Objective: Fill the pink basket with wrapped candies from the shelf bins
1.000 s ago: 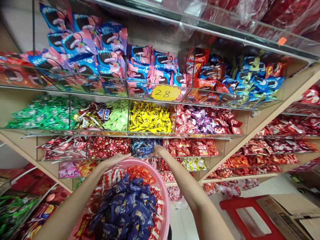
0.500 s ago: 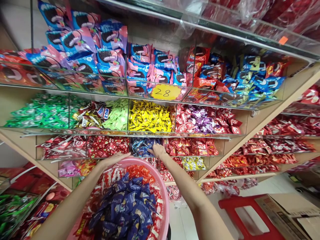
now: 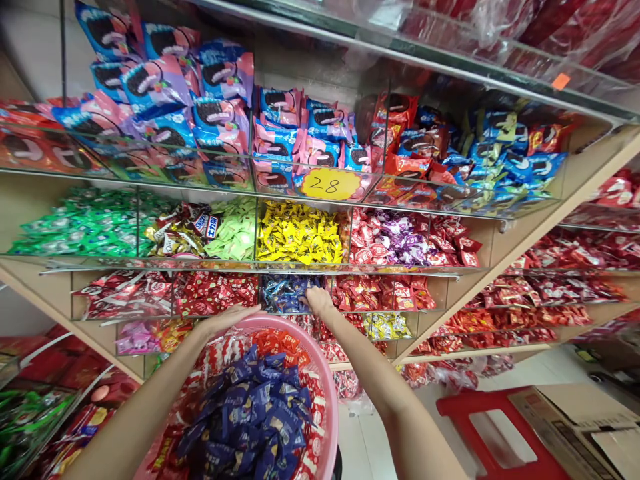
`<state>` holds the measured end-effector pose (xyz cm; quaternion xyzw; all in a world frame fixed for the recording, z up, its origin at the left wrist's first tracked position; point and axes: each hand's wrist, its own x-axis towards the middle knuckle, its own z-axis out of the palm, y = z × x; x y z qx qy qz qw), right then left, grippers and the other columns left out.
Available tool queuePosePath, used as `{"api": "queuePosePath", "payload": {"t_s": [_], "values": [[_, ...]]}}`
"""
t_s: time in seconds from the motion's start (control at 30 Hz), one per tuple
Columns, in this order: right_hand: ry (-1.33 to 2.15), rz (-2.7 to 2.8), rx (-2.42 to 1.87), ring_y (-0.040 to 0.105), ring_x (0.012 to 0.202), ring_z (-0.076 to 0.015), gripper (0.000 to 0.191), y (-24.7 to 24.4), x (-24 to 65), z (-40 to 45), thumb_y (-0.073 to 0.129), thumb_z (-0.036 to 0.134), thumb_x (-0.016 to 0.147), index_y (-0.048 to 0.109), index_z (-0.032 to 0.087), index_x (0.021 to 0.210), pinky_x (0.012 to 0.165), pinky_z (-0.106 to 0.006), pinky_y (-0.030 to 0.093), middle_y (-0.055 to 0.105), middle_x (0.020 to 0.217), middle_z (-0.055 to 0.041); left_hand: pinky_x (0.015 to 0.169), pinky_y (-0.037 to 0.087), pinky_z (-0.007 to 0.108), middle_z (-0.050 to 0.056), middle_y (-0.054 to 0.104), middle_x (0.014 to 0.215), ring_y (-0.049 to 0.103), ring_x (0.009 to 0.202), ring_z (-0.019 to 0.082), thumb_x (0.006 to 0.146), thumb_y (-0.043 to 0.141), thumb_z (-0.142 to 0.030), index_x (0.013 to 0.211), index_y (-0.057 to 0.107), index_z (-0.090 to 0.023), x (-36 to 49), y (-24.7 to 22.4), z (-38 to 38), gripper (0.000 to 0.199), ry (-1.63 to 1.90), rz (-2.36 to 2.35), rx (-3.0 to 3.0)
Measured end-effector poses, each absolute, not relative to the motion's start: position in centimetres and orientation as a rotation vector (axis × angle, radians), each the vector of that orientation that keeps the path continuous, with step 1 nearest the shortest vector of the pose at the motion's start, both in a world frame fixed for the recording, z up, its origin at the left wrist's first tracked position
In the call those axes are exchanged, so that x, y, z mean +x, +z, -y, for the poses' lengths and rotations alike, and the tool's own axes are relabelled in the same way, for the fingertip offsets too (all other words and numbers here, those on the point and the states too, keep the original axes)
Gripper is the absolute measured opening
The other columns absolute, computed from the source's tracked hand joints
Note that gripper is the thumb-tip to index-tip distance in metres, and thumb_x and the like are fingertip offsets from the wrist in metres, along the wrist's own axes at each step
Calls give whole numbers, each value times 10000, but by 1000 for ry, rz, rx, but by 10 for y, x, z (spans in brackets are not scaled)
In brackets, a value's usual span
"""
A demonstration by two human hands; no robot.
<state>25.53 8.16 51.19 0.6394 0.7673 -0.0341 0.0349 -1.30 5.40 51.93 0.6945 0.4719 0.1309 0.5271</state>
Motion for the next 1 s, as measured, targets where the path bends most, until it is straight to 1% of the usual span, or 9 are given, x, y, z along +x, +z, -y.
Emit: {"api": "queuePosePath", "payload": {"t_s": [0.13, 0.23, 0.37, 0.5, 0.57, 0.67, 0.77, 0.87, 1.0], "values": [[-109, -2389, 1961, 605, 909, -241, 410, 511, 256, -82, 371, 464, 892, 587, 124, 967, 736, -281, 431, 630, 941, -168, 887, 353, 315, 23, 679, 895, 571, 889, 208, 774, 389, -629, 1055, 658, -191, -13, 519, -55, 586, 302, -1130, 1689], [-135, -2420, 1943, 608, 887, -235, 372, 510, 258, -83, 447, 440, 864, 562, 119, 1013, 696, -256, 424, 631, 936, -158, 907, 336, 316, 27, 676, 916, 562, 914, 214, 772, 381, -639, 1057, 658, -188, -14, 518, -57, 601, 290, -1146, 1710], [-189, -2479, 1895, 608, 874, -200, 202, 511, 263, -83, 494, 240, 837, 571, 137, 992, 682, -215, 396, 642, 911, -112, 919, 321, 318, 34, 658, 993, 544, 948, 226, 751, 383, -665, 1050, 658, -188, -15, 518, -58, 627, 276, -1166, 1714], [-232, -2524, 1884, 607, 833, -168, 203, 510, 266, -80, 424, 124, 834, 597, 142, 938, 668, -198, 373, 651, 868, -88, 926, 314, 331, 49, 629, 1048, 519, 994, 237, 750, 377, -670, 1042, 660, -203, -15, 517, -58, 620, 278, -1203, 1734], [-239, -2541, 1898, 604, 806, -159, 224, 510, 267, -77, 395, 117, 845, 603, 142, 925, 656, -198, 366, 651, 849, -87, 927, 314, 333, 47, 632, 1025, 518, 995, 235, 756, 379, -662, 1050, 657, -217, -15, 517, -57, 602, 283, -1208, 1735], [-234, -2571, 1928, 597, 784, -154, 235, 512, 268, -73, 380, 119, 854, 610, 149, 892, 648, -200, 363, 647, 829, -80, 918, 326, 330, 38, 651, 942, 548, 926, 220, 762, 386, -646, 1062, 653, -205, -15, 517, -57, 597, 284, -1170, 1719], [-213, -2603, 1976, 584, 794, -149, 241, 520, 270, -69, 379, 114, 855, 615, 152, 883, 669, -199, 367, 638, 846, -74, 908, 337, 328, 39, 656, 946, 549, 921, 220, 763, 396, -636, 1067, 650, -185, -15, 516, -57, 601, 296, -1156, 1707], [-183, -2643, 2027, 566, 849, -149, 244, 534, 273, -62, 382, 138, 871, 617, 155, 937, 714, -202, 370, 616, 920, -80, 895, 348, 327, 31, 665, 916, 554, 914, 222, 765, 392, -637, 1066, 649, -179, -14, 517, -57, 605, 312, -1136, 1699], [-159, -2753, 2061, 552, 883, -150, 264, 559, 271, -43, 384, 206, 899, 608, 180, 1035, 744, -215, 379, 572, 1017, -81, 858, 364, 318, 28, 675, 858, 559, 868, 232, 745, 371, -680, 973, 689, -182, -11, 521, -54, 634, 311, -1163, 1702]]}}
